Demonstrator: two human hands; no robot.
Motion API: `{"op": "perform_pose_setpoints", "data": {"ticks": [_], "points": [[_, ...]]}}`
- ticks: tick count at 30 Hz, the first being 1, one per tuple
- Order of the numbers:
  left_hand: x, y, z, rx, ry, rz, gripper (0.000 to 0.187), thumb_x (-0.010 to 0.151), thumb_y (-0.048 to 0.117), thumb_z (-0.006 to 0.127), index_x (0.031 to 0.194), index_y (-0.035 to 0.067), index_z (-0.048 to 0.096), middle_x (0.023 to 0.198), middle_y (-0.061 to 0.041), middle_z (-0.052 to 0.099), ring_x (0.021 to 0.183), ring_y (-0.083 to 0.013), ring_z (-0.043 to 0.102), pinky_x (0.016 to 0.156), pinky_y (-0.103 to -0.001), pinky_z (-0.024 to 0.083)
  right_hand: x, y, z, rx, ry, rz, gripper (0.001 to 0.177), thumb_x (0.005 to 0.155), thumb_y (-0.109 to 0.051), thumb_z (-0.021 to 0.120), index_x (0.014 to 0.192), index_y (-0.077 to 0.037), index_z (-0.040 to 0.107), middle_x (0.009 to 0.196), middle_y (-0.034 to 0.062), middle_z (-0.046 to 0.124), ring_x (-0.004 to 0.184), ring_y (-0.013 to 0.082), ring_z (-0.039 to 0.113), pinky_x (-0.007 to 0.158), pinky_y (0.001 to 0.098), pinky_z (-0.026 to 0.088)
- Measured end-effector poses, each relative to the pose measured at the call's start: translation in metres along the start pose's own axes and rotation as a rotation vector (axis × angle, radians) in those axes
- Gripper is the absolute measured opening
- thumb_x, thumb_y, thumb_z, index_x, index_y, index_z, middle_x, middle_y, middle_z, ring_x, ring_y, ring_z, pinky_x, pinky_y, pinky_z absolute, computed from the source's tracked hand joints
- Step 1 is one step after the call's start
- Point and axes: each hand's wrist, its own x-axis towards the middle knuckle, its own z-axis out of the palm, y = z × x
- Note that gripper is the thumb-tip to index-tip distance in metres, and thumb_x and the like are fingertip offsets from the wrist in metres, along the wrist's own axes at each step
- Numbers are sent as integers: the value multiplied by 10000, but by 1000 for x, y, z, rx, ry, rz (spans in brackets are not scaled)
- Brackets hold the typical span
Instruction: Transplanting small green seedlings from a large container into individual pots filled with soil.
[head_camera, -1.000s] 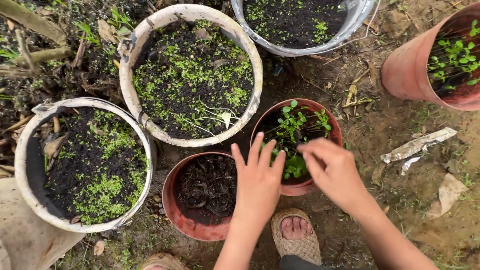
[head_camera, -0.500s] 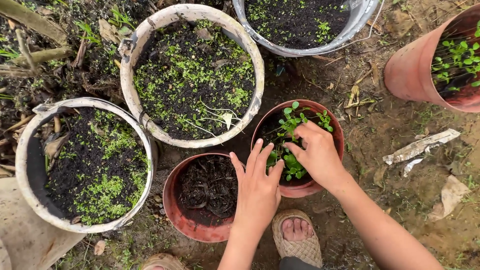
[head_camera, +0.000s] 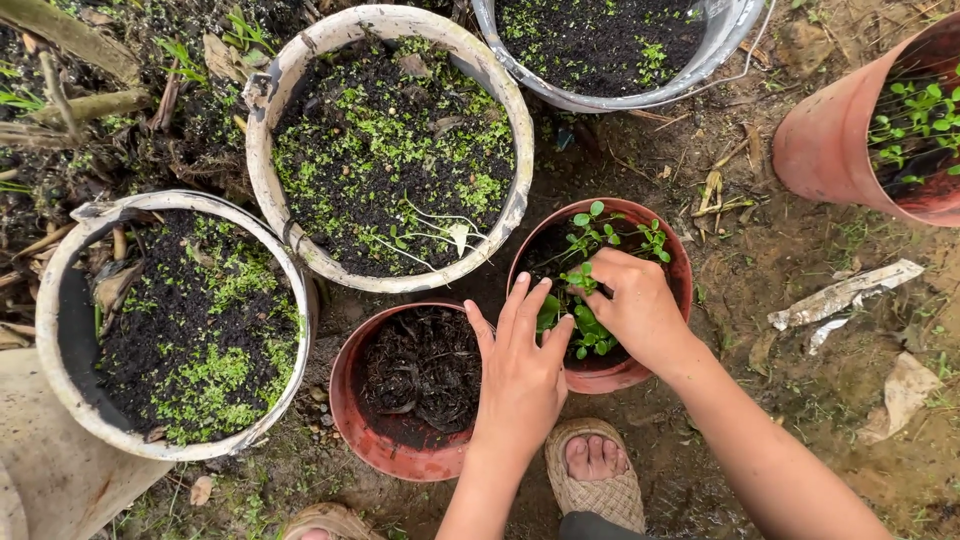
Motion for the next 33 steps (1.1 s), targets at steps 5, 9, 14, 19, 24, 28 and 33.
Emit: {"op": "perform_pose_setpoints", "data": {"ticks": [5, 9, 14, 19, 24, 28, 33], "points": [[1, 1, -1, -16, 0, 0, 389, 750, -164, 626, 1098, 8, 647, 1461, -265, 460, 1467, -456, 347, 1082, -894, 94, -2, 3, 0, -78, 12, 38, 237, 813, 143, 672, 682, 1, 536, 719, 57, 560, 617, 182, 534, 551, 338, 393], [1, 1, -2, -24, 6, 3, 329, 810, -145, 613, 1101, 5, 646, 1457, -266, 459, 1465, -458, 349, 1085, -890, 86, 1, -6, -5, -43, 53, 46, 88, 888, 31, 735, 806, 0, 727, 828, 90, 713, 751, 216, 699, 695, 339, 565], [0, 2, -3, -28, 8, 5, 386, 774, -165, 641, 1120, 5, 636, 1458, -270, 458, 1467, -467, 346, 1091, -886, 83, -2, -11, -9, 7, 131, 105, 63, 880, 21, 750, 849, -31, 769, 838, 57, 739, 751, 186, 704, 661, 324, 532], [0, 1, -2, -28, 9, 6, 410, 762, -167, 649, 1129, 14, 635, 1460, -261, 456, 1469, -466, 343, 1087, -890, 88, -6, -12, -15, 21, 163, 154, 34, 876, -38, 784, 880, -62, 807, 893, 54, 773, 782, 173, 713, 657, 324, 518], [1, 4, 1, 54, 76, -12, 296, 850, -133, 614, 1066, 40, 719, 1375, -239, 564, 1433, -445, 423, 1076, -867, 110, -6, -30, -35, 80, 211, 132, 68, 857, 31, 777, 834, -30, 795, 705, 102, 720, 516, 154, 546, 495, 283, 430], [2, 5, 0, 56, 74, -14, 295, 855, -130, 616, 1071, 45, 715, 1378, -231, 562, 1437, -438, 420, 1078, -866, 112, -13, -34, -51, 124, 205, 207, 64, 869, 43, 766, 859, -14, 795, 712, 113, 734, 498, 129, 508, 477, 260, 401], [7, 9, -5, -2, 128, -7, 357, 802, -142, 673, 1118, 21, 704, 1376, -240, 565, 1429, -449, 427, 1099, -849, 87, -12, -56, -82, 221, 195, 288, 53, 894, 62, 737, 904, 33, 781, 710, 164, 722, 519, 141, 493, 470, 258, 392]]}}
